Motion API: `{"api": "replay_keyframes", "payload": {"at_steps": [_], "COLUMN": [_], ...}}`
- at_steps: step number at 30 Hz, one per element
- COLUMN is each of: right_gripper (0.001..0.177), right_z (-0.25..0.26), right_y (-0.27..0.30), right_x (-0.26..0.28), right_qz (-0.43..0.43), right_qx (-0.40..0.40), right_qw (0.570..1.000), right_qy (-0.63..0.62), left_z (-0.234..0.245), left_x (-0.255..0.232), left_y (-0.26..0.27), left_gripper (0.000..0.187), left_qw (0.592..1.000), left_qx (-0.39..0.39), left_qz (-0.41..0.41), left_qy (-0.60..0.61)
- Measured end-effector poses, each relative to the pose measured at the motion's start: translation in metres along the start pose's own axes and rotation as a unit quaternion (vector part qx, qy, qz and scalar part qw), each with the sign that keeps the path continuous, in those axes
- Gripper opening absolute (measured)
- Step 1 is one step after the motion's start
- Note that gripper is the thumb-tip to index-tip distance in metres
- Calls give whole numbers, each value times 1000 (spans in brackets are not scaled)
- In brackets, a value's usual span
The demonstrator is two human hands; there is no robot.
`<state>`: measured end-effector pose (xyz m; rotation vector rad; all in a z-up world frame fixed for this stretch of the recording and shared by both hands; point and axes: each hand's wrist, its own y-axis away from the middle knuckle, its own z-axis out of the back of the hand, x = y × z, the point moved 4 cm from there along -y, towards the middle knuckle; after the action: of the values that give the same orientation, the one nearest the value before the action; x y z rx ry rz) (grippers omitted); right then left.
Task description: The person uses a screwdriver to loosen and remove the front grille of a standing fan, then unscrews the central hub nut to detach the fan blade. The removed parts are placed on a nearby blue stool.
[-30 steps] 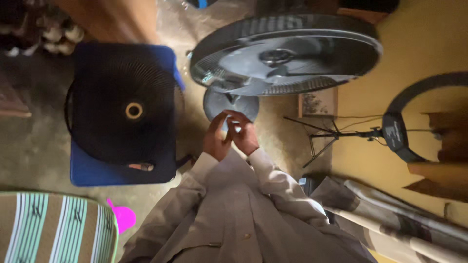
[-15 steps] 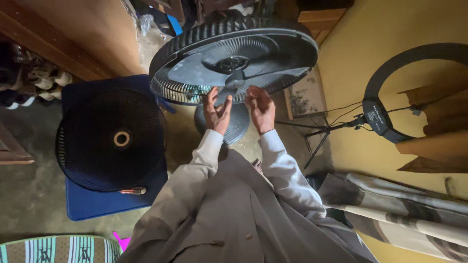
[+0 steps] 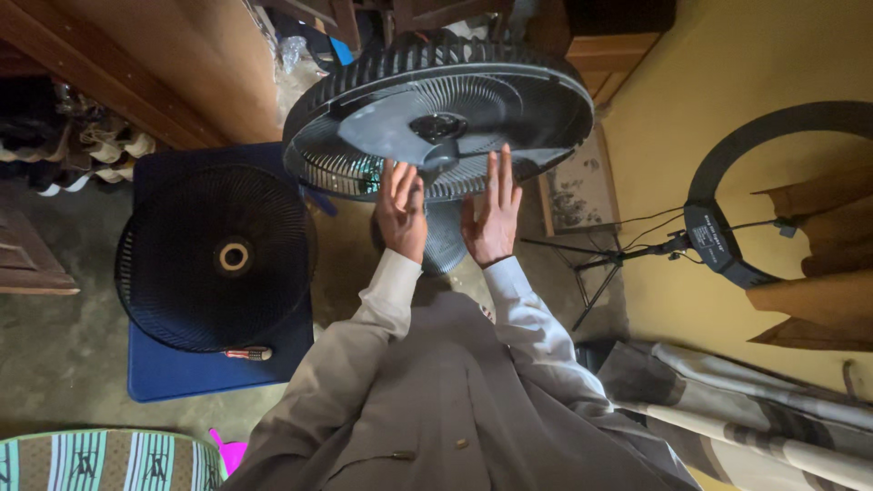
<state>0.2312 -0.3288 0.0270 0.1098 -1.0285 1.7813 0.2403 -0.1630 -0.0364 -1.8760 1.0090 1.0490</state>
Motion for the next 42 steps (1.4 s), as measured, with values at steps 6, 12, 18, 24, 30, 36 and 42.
{"api": "replay_keyframes", "payload": {"at_steps": [6, 12, 18, 24, 30, 36, 42], "right_gripper": [43, 37, 26, 34, 41, 34, 34], "right_z": [-48, -69, -42, -11, -3, -5, -8], "right_y": [38, 62, 39, 15, 13, 16, 14], "right_x": [-50, -72, -37, 1, 10, 5, 3], "right_qz": [-160, -200, -143, -155, -127, -176, -172], "right_qx": [104, 151, 67, 38, 32, 38, 30], "right_qw": [980, 960, 973, 963, 971, 964, 965], "right_qy": [-60, -122, -168, -216, -201, -197, -196], "left_z": [-25, -18, -7, 1, 9, 12, 11], "left_x": [-19, 1, 11, 14, 27, 28, 24], "left_y": [32, 46, 45, 42, 39, 38, 36], "left_gripper": [58, 43, 42, 45, 46, 44, 42], "left_qw": [998, 996, 993, 992, 997, 997, 992], "left_qx": [52, 45, 27, 14, 5, 23, 17], "left_qz": [-24, 24, 59, 71, 52, 18, 45], "left_qy": [-23, -71, -95, -101, -57, -74, -120]}}
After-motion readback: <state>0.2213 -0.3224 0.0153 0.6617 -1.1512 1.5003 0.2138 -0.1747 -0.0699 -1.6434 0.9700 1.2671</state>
